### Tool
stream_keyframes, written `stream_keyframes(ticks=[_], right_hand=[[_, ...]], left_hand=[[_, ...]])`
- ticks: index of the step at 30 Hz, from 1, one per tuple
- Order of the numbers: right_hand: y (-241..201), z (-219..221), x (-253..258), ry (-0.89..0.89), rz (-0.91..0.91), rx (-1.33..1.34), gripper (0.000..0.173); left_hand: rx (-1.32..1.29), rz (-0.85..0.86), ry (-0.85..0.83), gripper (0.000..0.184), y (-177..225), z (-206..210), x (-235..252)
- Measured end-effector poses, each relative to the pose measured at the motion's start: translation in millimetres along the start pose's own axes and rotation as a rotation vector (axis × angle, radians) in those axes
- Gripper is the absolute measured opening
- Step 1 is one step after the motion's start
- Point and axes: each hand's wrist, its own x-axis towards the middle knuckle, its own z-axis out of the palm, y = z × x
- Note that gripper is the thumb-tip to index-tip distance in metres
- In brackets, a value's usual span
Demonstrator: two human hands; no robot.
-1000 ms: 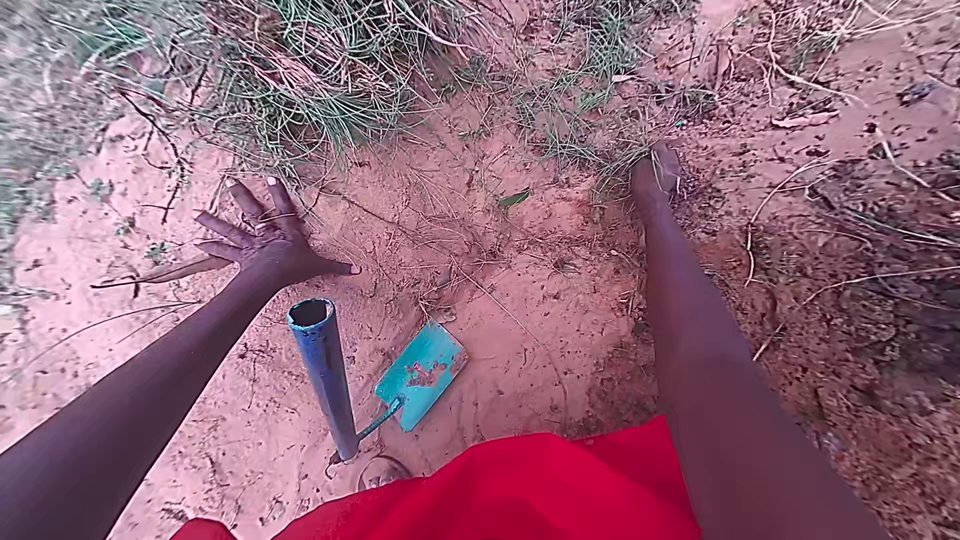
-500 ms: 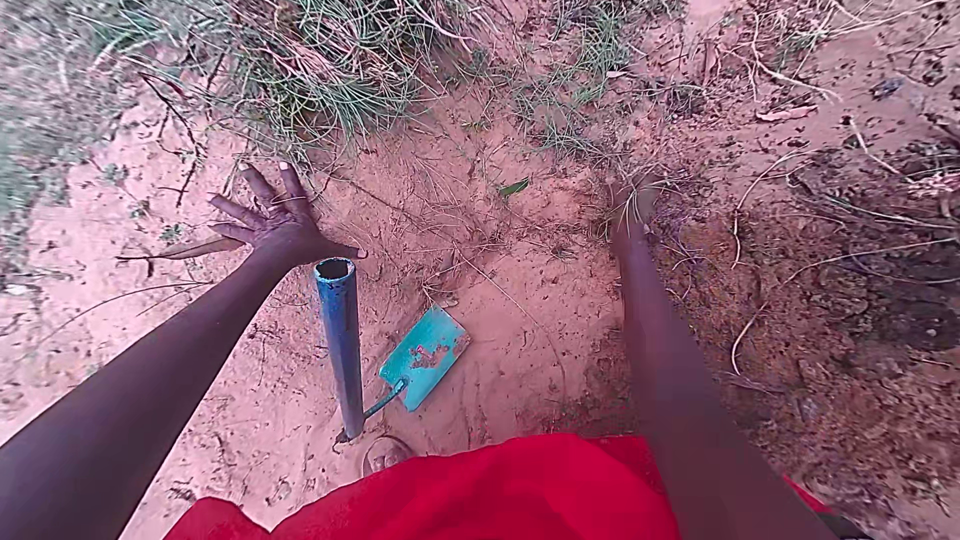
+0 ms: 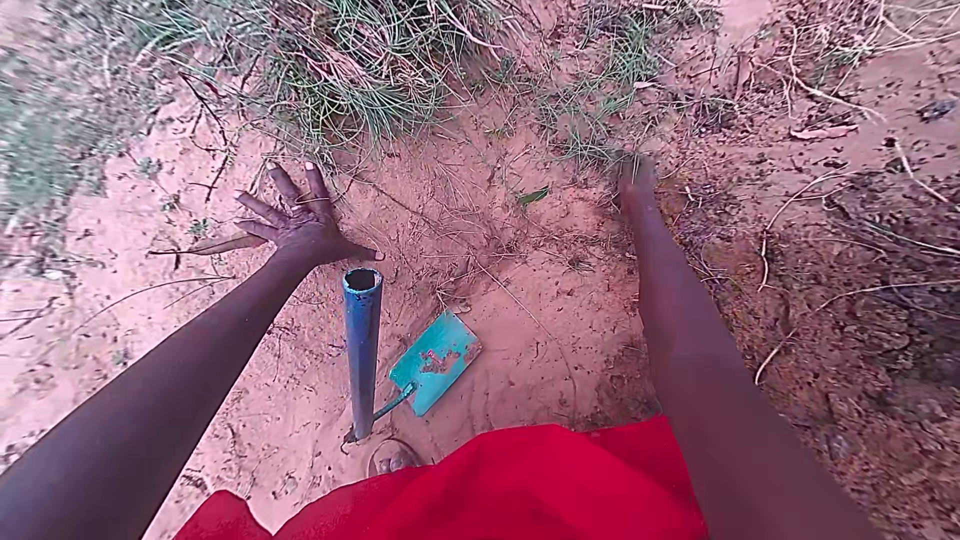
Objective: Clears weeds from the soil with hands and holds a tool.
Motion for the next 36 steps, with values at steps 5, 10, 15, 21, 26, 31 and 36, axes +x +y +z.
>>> stream_keyframes(ticks=[5, 10, 15, 21, 26, 31, 36], right_hand=[[-11, 1, -9, 0.113, 0.284, -0.001, 0.051], [2, 5, -76, 0.300, 0.256, 0.115, 0.056], [2, 15, -49, 0.212, -0.031, 0.159, 0.053], [-51, 24, 9, 0.052, -0.023, -0.068, 0.038], [-70, 29, 8, -0.039, 0.190, -0.217, 0.050], [-58, 33, 9, -0.039, 0.084, -0.198, 0.046], [-38, 8, 11, -0.216, 0.109, 0.383, 0.042]], left_hand=[[-0.003, -0.008, 0.021, 0.176, 0, 1, 4], [-0.022, -0.014, 0.008, 0.176, 1, 2, 3], [0.005, -0.015, -0.006, 0.176, 1, 0, 1], [-0.006, -0.018, 0.006, 0.177, 2, 0, 1], [0.007, -0.030, -0.007, 0.177, 3, -2, -2], [0.018, -0.025, -0.009, 0.178, 3, -2, 1], [0.005, -0.025, 0.002, 0.178, 2, -1, 1]])
